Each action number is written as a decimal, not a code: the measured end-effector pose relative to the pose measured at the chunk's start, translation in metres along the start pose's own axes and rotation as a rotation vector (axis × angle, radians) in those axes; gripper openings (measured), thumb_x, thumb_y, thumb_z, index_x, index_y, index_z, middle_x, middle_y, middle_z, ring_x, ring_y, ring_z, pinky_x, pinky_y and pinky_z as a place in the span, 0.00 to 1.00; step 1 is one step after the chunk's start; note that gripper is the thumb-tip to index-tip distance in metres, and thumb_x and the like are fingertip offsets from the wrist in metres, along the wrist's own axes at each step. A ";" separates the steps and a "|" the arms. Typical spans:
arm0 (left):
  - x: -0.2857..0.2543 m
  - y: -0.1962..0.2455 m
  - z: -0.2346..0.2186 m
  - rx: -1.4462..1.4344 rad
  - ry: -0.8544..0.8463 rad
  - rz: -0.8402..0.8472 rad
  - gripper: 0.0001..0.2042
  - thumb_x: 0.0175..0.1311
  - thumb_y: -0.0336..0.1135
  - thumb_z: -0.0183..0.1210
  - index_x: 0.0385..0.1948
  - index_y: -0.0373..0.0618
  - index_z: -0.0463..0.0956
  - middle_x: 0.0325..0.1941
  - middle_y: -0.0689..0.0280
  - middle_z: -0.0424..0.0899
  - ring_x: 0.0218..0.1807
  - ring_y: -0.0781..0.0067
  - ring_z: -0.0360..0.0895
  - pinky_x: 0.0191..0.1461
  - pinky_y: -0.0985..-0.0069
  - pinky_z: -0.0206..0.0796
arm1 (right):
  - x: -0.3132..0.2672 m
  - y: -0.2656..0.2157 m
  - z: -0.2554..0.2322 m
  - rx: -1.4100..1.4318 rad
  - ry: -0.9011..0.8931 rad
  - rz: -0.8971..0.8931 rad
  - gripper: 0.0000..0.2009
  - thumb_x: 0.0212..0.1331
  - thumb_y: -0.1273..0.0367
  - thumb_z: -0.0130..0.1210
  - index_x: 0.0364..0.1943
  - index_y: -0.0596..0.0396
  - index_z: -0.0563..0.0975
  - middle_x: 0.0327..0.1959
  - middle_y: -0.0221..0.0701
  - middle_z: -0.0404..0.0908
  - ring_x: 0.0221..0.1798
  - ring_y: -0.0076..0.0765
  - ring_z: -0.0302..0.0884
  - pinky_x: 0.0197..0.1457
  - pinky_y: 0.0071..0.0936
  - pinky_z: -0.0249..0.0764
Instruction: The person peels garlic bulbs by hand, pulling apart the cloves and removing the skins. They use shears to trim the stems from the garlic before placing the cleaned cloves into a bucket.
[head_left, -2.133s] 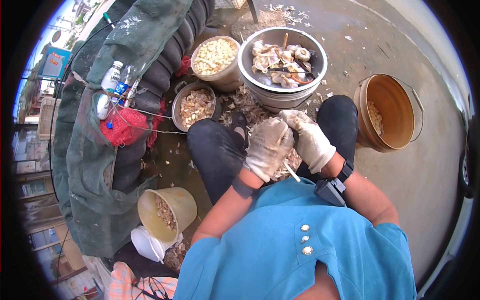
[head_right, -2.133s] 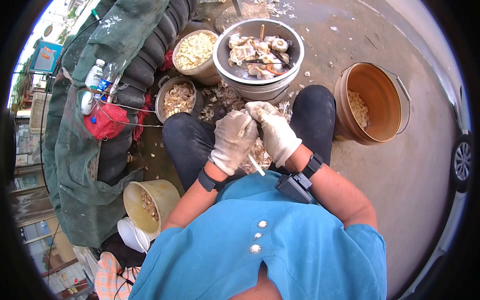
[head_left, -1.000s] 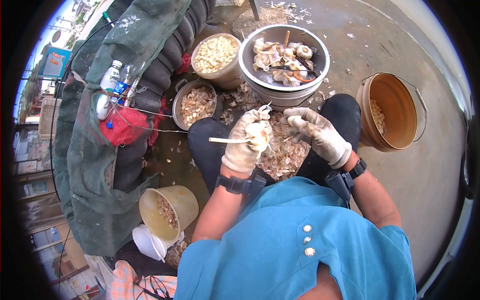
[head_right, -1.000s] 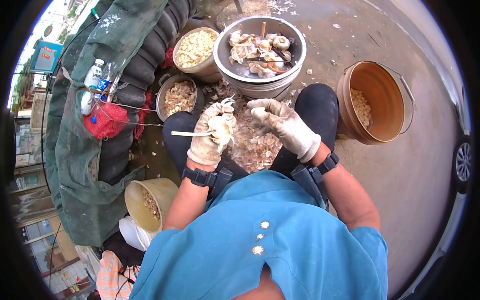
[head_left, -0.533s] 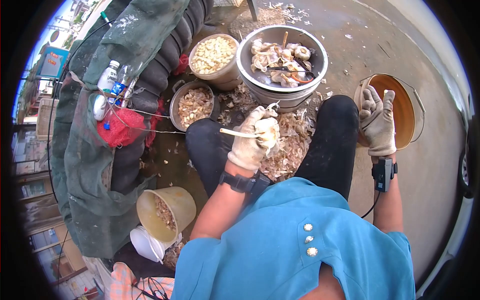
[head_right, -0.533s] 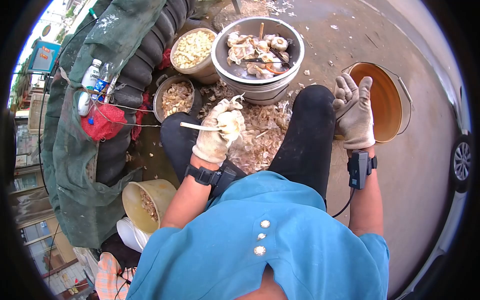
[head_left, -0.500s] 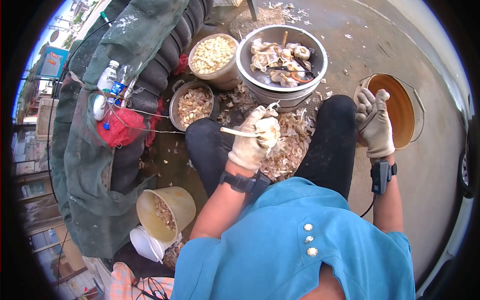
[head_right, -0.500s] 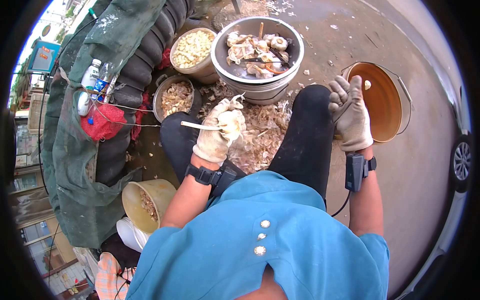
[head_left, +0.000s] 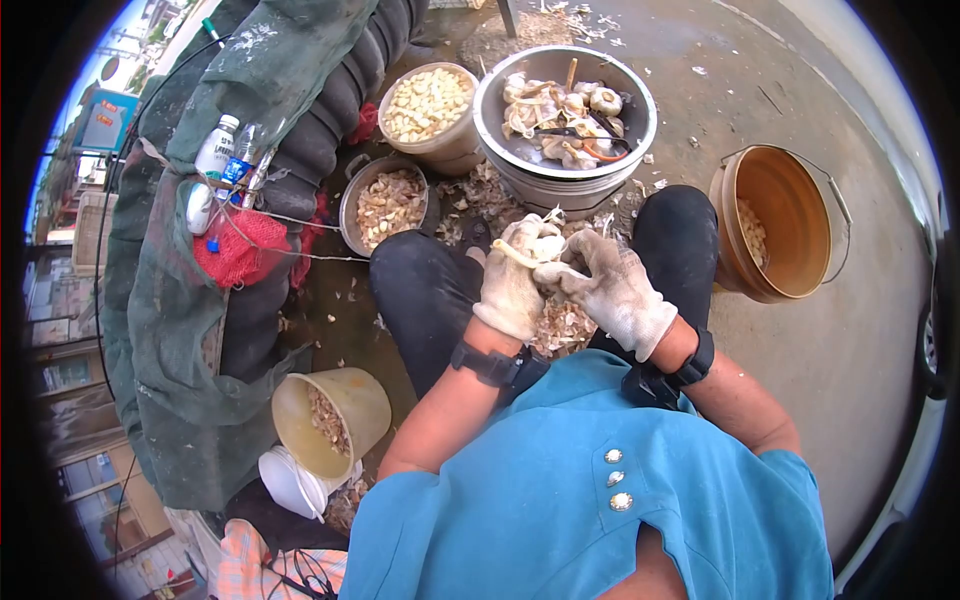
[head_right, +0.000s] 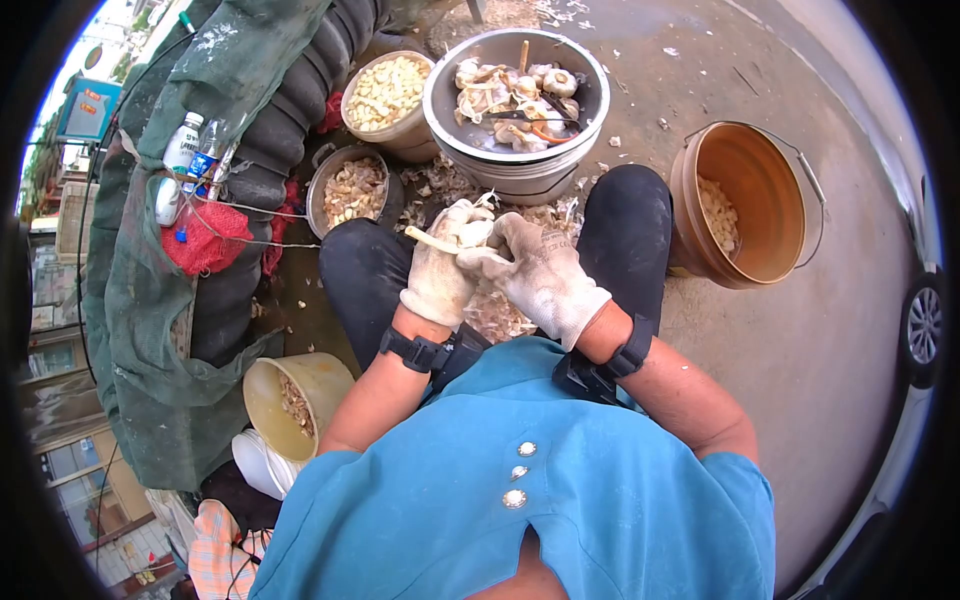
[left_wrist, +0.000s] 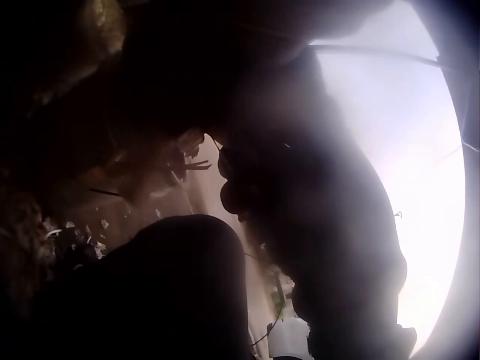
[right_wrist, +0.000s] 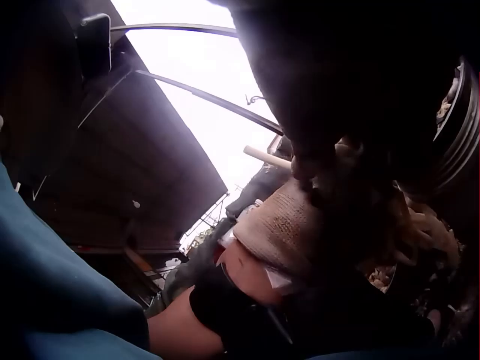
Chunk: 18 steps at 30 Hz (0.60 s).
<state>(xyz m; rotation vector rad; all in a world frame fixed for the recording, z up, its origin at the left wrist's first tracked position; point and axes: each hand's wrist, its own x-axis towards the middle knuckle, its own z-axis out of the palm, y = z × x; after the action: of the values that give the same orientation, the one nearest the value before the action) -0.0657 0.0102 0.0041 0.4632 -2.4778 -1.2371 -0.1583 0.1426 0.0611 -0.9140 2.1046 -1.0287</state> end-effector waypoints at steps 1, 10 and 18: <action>0.001 0.001 -0.001 -0.002 -0.001 0.001 0.08 0.51 0.32 0.59 0.34 0.45 0.78 0.40 0.61 0.78 0.45 0.56 0.77 0.47 0.66 0.72 | 0.000 0.003 0.002 -0.001 0.002 0.001 0.18 0.56 0.58 0.65 0.38 0.58 0.75 0.31 0.42 0.79 0.37 0.43 0.80 0.39 0.33 0.74; -0.005 0.009 -0.001 0.024 -0.084 0.011 0.08 0.62 0.33 0.53 0.40 0.44 0.74 0.35 0.64 0.79 0.37 0.66 0.78 0.40 0.73 0.71 | -0.001 0.007 0.014 0.282 0.113 -0.013 0.12 0.65 0.62 0.56 0.36 0.59 0.77 0.27 0.34 0.81 0.29 0.26 0.78 0.34 0.27 0.75; -0.006 0.037 -0.016 -1.280 -0.166 -0.561 0.07 0.66 0.34 0.53 0.39 0.42 0.74 0.30 0.68 0.79 0.29 0.78 0.77 0.31 0.81 0.70 | -0.001 0.017 0.010 1.134 -0.141 0.398 0.14 0.71 0.56 0.49 0.38 0.52 0.74 0.23 0.22 0.72 0.21 0.16 0.67 0.23 0.15 0.67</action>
<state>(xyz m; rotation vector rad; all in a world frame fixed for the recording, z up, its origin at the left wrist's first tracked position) -0.0587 0.0220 0.0423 0.6649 -1.1576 -2.7469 -0.1555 0.1472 0.0417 0.0076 1.1575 -1.5624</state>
